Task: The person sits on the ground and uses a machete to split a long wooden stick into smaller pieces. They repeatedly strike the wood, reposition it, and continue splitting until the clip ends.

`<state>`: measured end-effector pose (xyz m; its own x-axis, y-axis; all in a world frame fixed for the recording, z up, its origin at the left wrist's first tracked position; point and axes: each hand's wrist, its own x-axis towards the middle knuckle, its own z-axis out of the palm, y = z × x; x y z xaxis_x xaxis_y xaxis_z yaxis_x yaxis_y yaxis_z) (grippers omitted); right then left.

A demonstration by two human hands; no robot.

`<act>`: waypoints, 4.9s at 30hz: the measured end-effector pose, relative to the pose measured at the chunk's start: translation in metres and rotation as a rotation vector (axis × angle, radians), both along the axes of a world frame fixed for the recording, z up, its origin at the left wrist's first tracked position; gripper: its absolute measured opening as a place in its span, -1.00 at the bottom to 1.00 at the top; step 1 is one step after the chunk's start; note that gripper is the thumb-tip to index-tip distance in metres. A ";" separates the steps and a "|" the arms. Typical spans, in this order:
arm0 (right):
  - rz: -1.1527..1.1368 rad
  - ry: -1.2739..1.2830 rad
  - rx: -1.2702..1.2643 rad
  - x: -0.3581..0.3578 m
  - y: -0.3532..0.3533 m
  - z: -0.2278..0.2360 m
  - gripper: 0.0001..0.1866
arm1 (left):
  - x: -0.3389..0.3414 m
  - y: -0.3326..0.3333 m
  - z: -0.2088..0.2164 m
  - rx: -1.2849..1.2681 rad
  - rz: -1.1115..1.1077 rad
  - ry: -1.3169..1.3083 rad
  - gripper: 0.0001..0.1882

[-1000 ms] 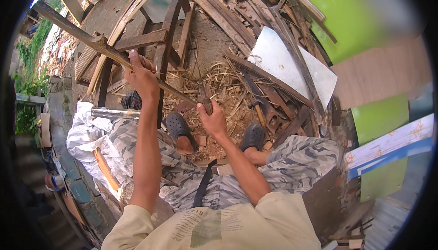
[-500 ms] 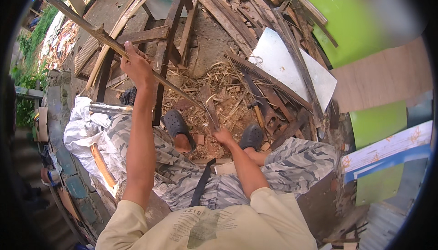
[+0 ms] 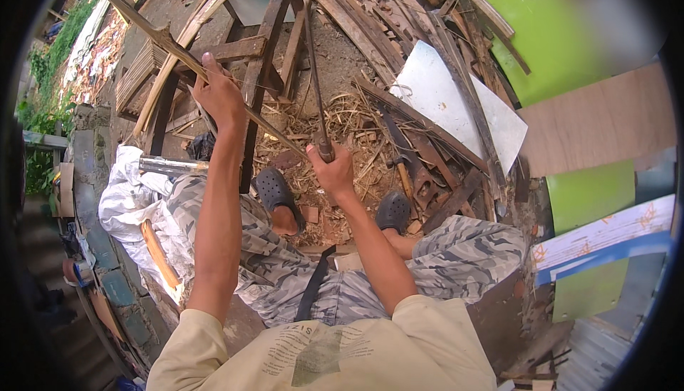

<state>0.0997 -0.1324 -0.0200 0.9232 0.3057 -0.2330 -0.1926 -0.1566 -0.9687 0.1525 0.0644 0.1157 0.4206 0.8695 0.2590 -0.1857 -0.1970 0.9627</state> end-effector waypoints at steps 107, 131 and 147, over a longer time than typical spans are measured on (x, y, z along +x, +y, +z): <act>0.169 -0.110 -1.115 0.039 -0.213 -0.228 -0.57 | -0.004 -0.016 0.012 -0.182 -0.394 -0.165 -0.56; 0.246 -0.321 -0.536 0.000 -0.042 -0.065 -0.61 | -0.015 -0.014 0.003 -0.119 -0.408 -0.079 -0.59; 0.248 -0.230 -0.617 -0.036 -0.043 -0.054 -0.65 | -0.026 -0.018 0.003 -0.111 -0.385 -0.087 -0.58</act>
<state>0.0634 -0.1759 -0.0736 0.8901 0.3882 -0.2390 0.1185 -0.7034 -0.7009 0.1263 0.0466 0.1191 0.7016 0.6772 0.2218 -0.3074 0.0069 0.9516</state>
